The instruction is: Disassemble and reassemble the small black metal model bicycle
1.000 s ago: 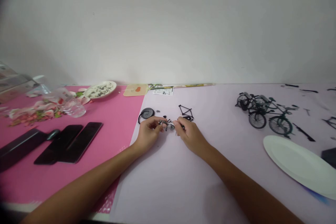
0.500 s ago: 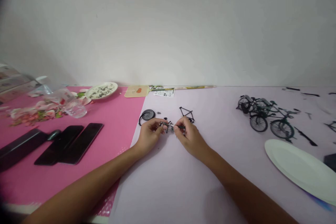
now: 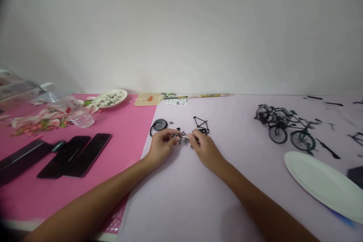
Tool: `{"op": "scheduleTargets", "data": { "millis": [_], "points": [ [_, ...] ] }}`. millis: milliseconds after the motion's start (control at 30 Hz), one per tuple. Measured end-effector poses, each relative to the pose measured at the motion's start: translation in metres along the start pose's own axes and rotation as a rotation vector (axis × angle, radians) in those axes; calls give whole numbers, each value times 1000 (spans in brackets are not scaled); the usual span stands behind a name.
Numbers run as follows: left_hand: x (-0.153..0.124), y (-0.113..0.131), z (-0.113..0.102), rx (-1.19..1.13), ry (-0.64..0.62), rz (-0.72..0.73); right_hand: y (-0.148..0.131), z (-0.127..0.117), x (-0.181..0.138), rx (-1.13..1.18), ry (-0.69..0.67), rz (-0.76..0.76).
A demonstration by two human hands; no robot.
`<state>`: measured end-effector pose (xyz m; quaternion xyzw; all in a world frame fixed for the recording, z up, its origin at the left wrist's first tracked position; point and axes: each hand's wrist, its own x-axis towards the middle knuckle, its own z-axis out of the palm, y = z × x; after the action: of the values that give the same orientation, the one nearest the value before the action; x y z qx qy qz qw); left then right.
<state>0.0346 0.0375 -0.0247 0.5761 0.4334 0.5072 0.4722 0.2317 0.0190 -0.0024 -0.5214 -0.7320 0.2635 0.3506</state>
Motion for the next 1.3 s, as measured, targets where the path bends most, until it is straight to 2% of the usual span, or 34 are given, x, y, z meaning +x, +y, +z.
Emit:
{"op": "scheduleTargets", "data": {
  "millis": [167, 367, 567, 800, 967, 1067, 1200, 1300],
  "points": [
    [-1, 0, 1, 14, -13, -13, -1, 0, 1, 25, 2, 22],
    [-2, -1, 4, -114, -41, -8, 0, 1, 1, 1, 52, -23],
    [1, -5, 3, -144, -56, 11, -4, 1, -1, 58, 113, 12],
    [-1, 3, 2, -66, -102, 8, -3, 0, -2, 84, 159, 23],
    [-2, 0, 2, -68, -111, 7, -3, 1, -2, 105, 210, 9],
    [-3, 0, -2, 86, -137, 51, -3, 2, -1, 133, 244, -9],
    [-1, 2, -12, 471, -189, 223, -4, 2, -1, 142, 250, -25],
    [3, 1, -19, 660, -224, 332, -5, 2, -1, 145, 248, -17]
  ]
}}
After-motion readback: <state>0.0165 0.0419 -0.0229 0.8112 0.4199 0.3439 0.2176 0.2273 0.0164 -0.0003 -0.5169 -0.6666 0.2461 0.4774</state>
